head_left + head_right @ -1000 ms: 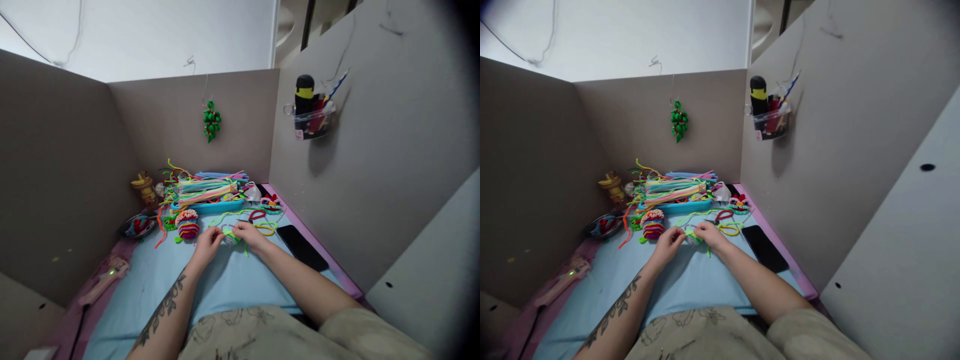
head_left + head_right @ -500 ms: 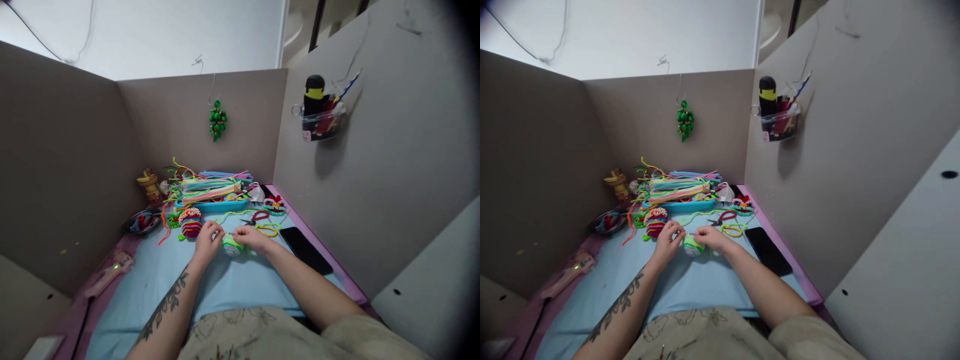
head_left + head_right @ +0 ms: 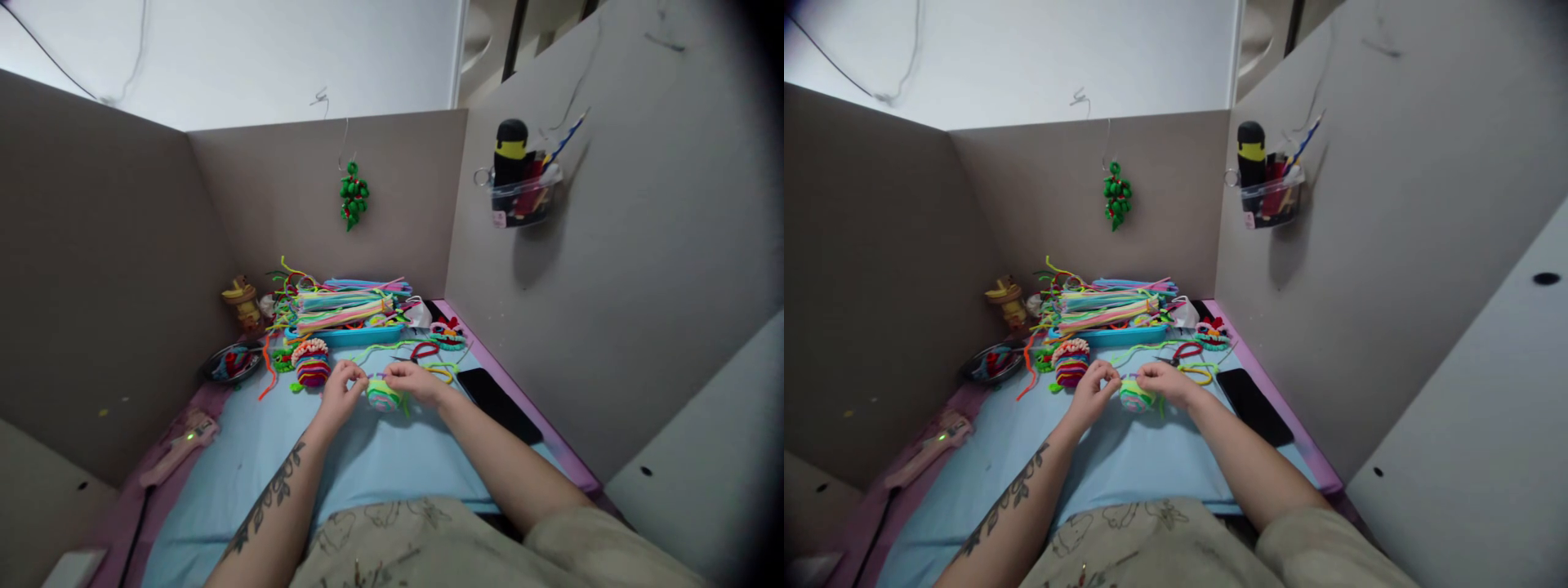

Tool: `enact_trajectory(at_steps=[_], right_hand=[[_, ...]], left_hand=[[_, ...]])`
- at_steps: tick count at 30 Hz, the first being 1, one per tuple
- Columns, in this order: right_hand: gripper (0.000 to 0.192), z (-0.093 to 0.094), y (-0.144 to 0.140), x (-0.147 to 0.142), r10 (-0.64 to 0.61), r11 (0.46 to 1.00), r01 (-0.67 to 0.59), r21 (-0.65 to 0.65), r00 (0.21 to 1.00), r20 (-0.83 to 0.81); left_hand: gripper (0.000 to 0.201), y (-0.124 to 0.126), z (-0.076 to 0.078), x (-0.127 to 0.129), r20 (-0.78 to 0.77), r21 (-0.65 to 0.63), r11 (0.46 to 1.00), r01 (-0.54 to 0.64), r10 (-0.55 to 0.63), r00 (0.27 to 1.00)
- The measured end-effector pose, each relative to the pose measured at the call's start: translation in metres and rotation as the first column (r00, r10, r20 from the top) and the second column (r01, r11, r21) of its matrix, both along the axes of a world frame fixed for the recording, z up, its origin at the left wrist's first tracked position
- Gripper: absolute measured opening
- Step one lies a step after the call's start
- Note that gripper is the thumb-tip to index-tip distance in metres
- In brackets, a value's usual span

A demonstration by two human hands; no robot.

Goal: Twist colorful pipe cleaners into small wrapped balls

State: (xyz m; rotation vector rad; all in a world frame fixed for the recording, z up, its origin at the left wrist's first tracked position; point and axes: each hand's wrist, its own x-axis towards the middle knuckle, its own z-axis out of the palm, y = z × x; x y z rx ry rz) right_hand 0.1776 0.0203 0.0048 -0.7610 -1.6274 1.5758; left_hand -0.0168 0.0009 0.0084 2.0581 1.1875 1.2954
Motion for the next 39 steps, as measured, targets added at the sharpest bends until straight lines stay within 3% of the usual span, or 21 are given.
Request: enact_trajectory(at_steps=[4, 7, 12, 15, 19, 22, 27, 32, 39], right_hand=[[0.034, 0.002, -0.002, 0.0, -0.035, 0.999, 0.035, 0.041, 0.999, 0.008], [0.033, 0.005, -0.004, -0.002, -0.072, 0.996, 0.072, 0.056, 0.997, 0.0], [0.034, 0.008, -0.009, -0.009, -0.138, 0.985, 0.144, 0.098, 0.988, -0.068], [0.035, 0.004, -0.012, -0.018, -0.22, 0.967, 0.238, 0.092, 0.96, -0.17], [0.034, -0.007, -0.014, -0.029, -0.22, 0.973, 0.23, 0.011, 0.944, -0.247], [0.032, -0.01, -0.014, -0.032, -0.17, 0.985, 0.174, -0.01, 0.949, -0.264], [0.039, -0.003, -0.013, -0.026, -0.298, 0.953, 0.304, -0.017, 0.92, -0.256], [0.047, -0.001, -0.014, -0.024, -0.27, 0.963, 0.263, -0.063, 0.937, -0.221], [0.037, -0.005, -0.01, -0.023, -0.337, 0.938, 0.307, -0.162, 0.916, -0.216]], left_hand=[[0.013, 0.001, -0.003, 0.001, 0.044, -0.119, 0.993, 0.003, 0.002, 0.999], [0.027, 0.002, -0.007, 0.005, 0.196, -0.268, 0.963, 0.033, 0.021, 0.98], [0.056, -0.003, -0.013, 0.013, 0.468, -0.503, 0.834, 0.227, 0.042, 0.883], [0.066, -0.006, -0.013, 0.016, 0.546, -0.519, 0.787, 0.333, 0.005, 0.838], [0.077, -0.007, -0.01, 0.019, 0.551, -0.462, 0.842, 0.278, 0.026, 0.834], [0.072, -0.004, -0.007, 0.018, 0.515, -0.433, 0.877, 0.208, 0.05, 0.856], [0.063, -0.002, -0.006, 0.01, 0.333, -0.355, 0.931, 0.086, 0.039, 0.942], [0.066, -0.003, -0.008, 0.006, 0.116, -0.302, 0.946, 0.115, -0.083, 0.99], [0.067, -0.004, -0.005, 0.006, 0.08, -0.268, 0.957, 0.111, -0.092, 0.993]])
